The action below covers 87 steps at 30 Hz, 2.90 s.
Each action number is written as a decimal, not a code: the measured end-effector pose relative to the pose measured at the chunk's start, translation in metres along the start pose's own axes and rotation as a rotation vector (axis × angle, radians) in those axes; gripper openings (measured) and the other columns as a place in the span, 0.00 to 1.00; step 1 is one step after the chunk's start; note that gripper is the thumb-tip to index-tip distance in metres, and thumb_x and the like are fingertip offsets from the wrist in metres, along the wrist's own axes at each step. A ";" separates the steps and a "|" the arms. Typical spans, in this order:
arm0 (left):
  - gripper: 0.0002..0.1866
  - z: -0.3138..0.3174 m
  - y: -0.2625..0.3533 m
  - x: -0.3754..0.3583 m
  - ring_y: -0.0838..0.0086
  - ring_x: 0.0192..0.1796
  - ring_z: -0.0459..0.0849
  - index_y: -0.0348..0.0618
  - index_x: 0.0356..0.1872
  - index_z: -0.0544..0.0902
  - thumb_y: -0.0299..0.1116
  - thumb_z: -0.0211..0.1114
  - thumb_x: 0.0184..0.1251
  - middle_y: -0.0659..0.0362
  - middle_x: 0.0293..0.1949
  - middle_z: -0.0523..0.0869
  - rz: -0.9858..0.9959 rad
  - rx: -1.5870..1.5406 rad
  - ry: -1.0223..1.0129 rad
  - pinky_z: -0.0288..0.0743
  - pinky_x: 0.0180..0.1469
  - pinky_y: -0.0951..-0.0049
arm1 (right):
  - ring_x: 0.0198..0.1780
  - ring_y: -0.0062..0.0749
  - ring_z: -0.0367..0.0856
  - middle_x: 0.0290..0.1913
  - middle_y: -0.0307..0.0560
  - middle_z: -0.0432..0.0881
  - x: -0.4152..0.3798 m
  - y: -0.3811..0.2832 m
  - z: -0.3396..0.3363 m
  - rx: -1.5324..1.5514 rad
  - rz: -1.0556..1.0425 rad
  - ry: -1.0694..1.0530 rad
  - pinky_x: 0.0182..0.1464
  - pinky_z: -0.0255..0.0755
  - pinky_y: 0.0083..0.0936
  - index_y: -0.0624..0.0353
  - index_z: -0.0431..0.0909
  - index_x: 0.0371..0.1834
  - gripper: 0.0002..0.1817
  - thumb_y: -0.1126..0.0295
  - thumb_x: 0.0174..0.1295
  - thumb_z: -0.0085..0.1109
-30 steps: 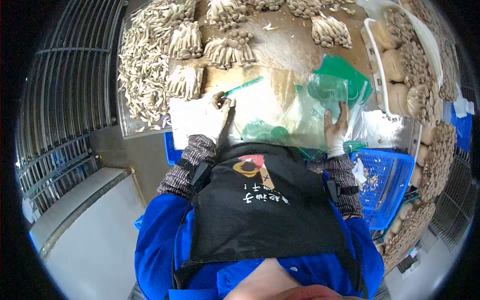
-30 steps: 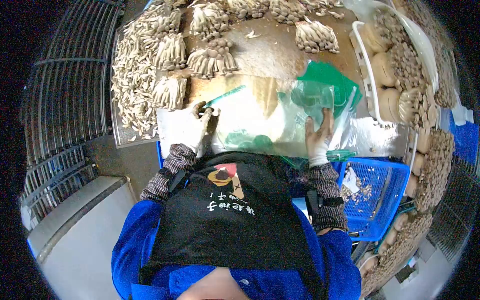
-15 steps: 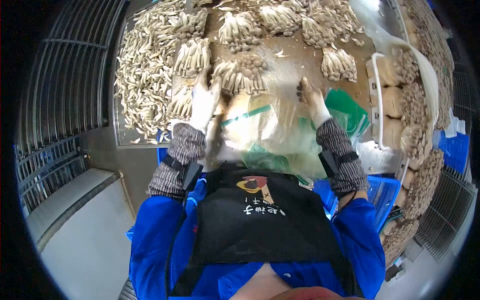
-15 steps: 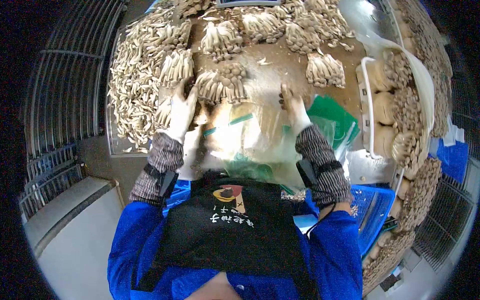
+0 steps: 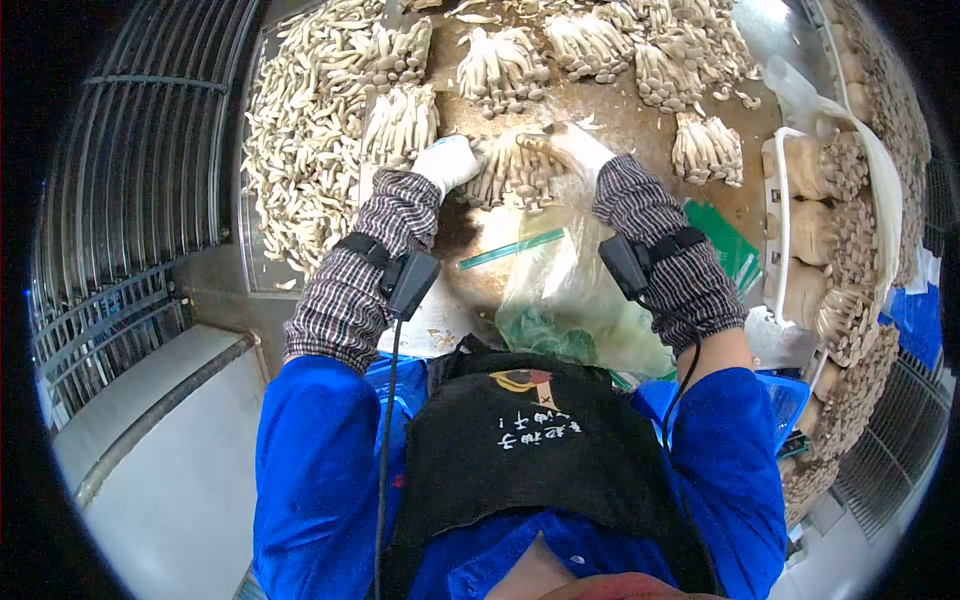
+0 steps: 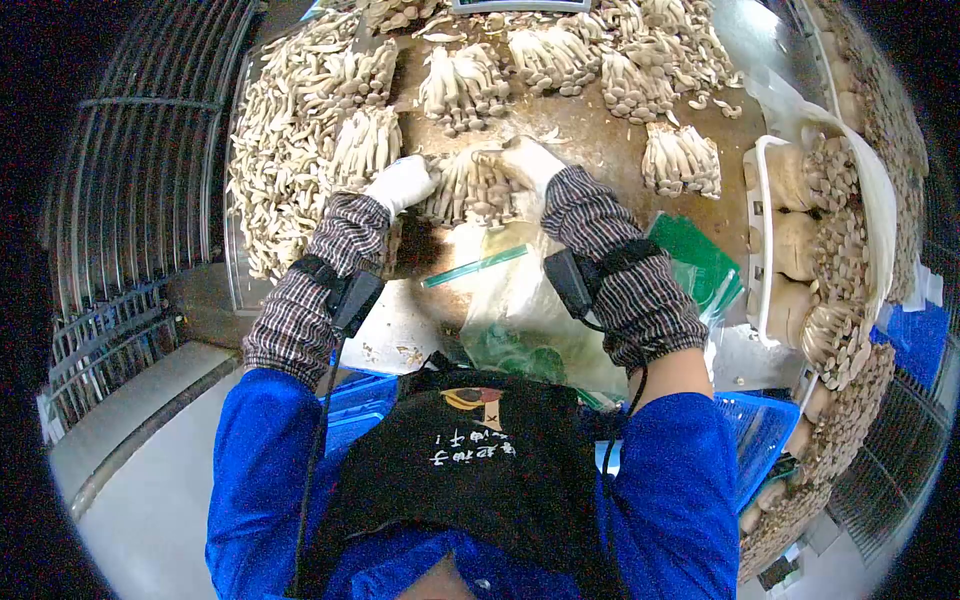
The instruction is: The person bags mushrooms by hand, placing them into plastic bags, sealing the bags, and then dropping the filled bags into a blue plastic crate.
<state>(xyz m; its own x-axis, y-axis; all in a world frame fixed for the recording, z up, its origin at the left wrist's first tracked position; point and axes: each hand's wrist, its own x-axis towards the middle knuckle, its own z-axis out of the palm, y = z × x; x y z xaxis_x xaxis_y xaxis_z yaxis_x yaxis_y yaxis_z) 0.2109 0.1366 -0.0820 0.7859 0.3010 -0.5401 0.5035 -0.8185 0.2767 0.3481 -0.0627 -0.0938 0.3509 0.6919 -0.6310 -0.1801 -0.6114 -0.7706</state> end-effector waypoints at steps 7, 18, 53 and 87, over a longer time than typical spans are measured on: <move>0.34 0.007 -0.010 0.003 0.45 0.49 0.87 0.27 0.47 0.85 0.58 0.61 0.66 0.35 0.41 0.88 0.051 -0.254 -0.034 0.78 0.55 0.57 | 0.47 0.34 0.86 0.51 0.53 0.83 -0.002 0.047 0.042 0.342 -0.280 0.289 0.35 0.86 0.32 0.67 0.69 0.65 0.32 0.67 0.62 0.73; 0.36 0.043 -0.008 0.014 0.67 0.52 0.86 0.26 0.62 0.76 0.45 0.74 0.61 0.50 0.52 0.88 -0.062 -0.875 0.127 0.77 0.57 0.72 | 0.26 0.40 0.86 0.35 0.51 0.85 -0.013 0.032 0.043 1.045 0.003 0.014 0.23 0.83 0.38 0.64 0.79 0.51 0.17 0.68 0.64 0.70; 0.41 0.078 0.186 -0.080 0.59 0.71 0.74 0.36 0.73 0.69 0.54 0.66 0.67 0.45 0.69 0.76 0.949 -0.062 -0.573 0.64 0.74 0.63 | 0.54 0.38 0.85 0.55 0.45 0.86 -0.262 0.155 0.162 1.986 -0.234 0.180 0.58 0.82 0.32 0.58 0.75 0.60 0.14 0.69 0.75 0.57; 0.24 0.159 0.105 -0.244 0.68 0.61 0.82 0.38 0.65 0.80 0.44 0.59 0.78 0.52 0.60 0.86 0.229 -1.046 -0.366 0.71 0.67 0.69 | 0.43 0.39 0.85 0.45 0.51 0.85 -0.307 0.189 0.196 -0.029 -0.182 0.744 0.49 0.79 0.30 0.68 0.76 0.60 0.27 0.60 0.65 0.70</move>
<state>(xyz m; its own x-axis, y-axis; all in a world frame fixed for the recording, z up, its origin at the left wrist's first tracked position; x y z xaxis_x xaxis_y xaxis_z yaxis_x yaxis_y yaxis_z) 0.0149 -0.1003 -0.0473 0.8325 -0.1049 -0.5440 0.5492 0.0276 0.8352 0.0259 -0.3155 -0.0632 0.9010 0.3478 -0.2595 -0.0395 -0.5297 -0.8472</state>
